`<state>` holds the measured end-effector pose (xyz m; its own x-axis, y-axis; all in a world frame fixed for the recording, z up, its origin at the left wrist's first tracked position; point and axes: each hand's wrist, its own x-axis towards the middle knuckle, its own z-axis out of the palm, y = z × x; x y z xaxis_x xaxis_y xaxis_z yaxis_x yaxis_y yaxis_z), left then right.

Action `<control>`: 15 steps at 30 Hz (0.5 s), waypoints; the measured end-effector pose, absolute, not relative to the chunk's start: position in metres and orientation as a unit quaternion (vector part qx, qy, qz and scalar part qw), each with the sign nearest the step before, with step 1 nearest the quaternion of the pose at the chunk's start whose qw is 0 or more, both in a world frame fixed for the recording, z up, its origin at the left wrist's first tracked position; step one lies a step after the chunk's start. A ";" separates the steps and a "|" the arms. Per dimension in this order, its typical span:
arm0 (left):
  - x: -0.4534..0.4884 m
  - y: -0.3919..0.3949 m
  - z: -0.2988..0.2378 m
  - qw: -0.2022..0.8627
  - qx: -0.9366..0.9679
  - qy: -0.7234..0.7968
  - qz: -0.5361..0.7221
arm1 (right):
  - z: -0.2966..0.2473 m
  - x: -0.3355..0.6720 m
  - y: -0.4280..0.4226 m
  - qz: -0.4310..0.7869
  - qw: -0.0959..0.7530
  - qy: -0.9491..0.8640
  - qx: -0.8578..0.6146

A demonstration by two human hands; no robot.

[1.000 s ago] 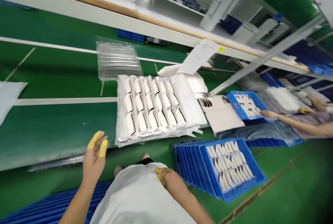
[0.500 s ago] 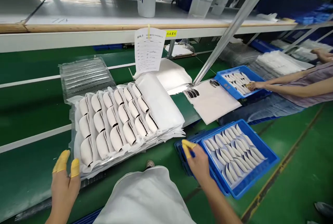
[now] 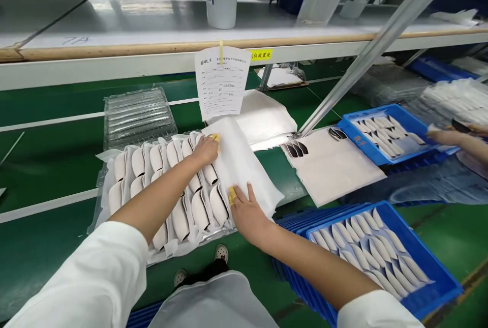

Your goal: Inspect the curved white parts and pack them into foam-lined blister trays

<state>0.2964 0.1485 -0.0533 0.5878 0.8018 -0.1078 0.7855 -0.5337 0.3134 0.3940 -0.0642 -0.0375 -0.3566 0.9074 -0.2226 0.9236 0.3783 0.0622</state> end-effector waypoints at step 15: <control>0.314 0.174 -0.038 0.103 0.865 0.480 -0.107 | -0.010 0.404 -0.038 -0.096 0.214 0.819 0.524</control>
